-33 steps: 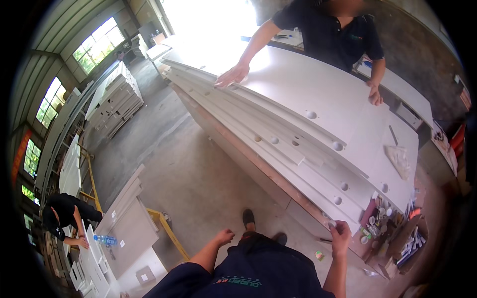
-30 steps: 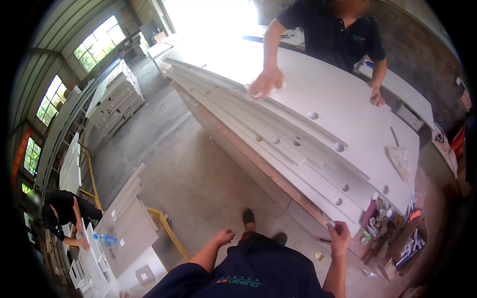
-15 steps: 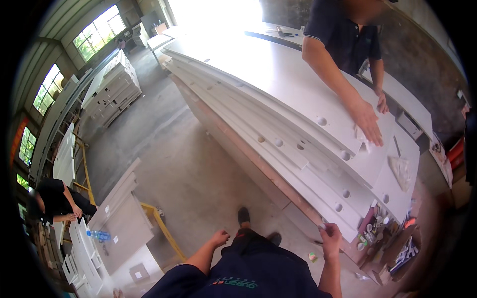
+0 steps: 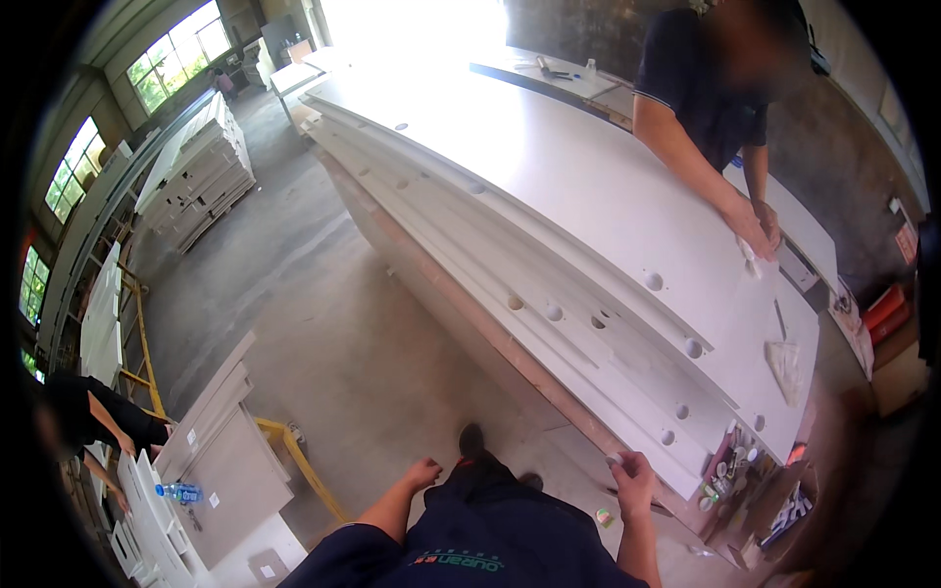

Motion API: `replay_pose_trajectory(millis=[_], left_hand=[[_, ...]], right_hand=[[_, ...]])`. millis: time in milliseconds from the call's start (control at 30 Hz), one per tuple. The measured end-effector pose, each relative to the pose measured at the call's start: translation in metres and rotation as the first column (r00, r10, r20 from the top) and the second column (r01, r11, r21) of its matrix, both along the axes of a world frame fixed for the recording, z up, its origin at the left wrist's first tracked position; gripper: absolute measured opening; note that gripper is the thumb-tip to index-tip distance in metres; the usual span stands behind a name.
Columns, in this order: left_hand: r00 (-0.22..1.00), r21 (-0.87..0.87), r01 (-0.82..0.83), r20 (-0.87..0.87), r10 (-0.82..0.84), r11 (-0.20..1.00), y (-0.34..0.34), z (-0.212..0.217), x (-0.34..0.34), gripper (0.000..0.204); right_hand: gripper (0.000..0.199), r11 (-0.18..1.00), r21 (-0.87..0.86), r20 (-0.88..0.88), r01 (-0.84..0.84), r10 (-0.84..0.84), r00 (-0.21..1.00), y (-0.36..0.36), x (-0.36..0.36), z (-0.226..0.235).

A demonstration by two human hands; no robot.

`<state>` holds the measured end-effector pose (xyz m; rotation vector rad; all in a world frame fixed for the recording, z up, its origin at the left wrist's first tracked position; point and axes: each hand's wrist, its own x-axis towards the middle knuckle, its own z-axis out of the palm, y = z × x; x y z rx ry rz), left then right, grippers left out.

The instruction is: The person lifts and stacks large white cabinet doors on a workbench. They then pick up small white plastic caps and insert them into the pre-drilled holes on the doors. A coworker wipes the surface of the doors and applies sealant to the edges.

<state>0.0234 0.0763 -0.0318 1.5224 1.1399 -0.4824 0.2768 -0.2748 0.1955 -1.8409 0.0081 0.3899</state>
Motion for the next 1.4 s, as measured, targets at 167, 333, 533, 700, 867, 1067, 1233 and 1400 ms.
replay_pose_trajectory(millis=[167,333,533,700,867,1067,1233,1400], left_hand=[[1.000,-0.033,-0.007,0.011,0.007,0.999,0.046,-0.006,0.026,0.035],[1.000,-0.058,0.008,0.017,-0.007,0.998,0.093,-0.013,0.056,0.033],[1.000,-0.125,0.031,0.004,-0.030,0.992,0.139,-0.029,0.085,0.030],[0.990,-0.167,0.140,0.004,-0.141,0.976,0.159,-0.022,0.104,0.027],[0.947,-0.154,0.322,0.065,-0.316,0.934,0.175,-0.073,0.109,0.024],[0.882,-0.160,0.249,0.444,-0.156,0.955,0.170,0.051,0.214,0.025],[0.408,0.472,0.199,0.757,-0.511,0.859,0.190,0.354,0.348,0.025],[0.562,0.936,0.150,0.185,-0.806,0.319,0.197,0.417,0.452,0.036]], right_hand=[[0.019,0.996,-0.094,0.005,-0.011,0.011,1.000,0.044,0.013,0.002],[0.019,0.988,-0.155,-0.020,0.005,-0.009,1.000,0.096,0.023,0.008],[0.019,0.950,-0.307,0.036,-0.060,0.074,0.997,0.141,0.025,0.010],[0.021,0.922,-0.388,0.035,0.004,0.011,0.999,0.167,0.017,0.028],[0.021,0.906,-0.419,-0.005,0.055,-0.063,0.998,0.181,0.004,0.038],[0.021,0.896,-0.442,0.024,0.045,-0.038,0.999,0.184,0.001,0.035],[0.020,0.919,-0.393,0.052,0.042,-0.023,0.998,0.190,0.008,0.040],[0.019,0.916,-0.386,0.129,0.110,-0.064,0.990,0.188,0.000,0.040]])
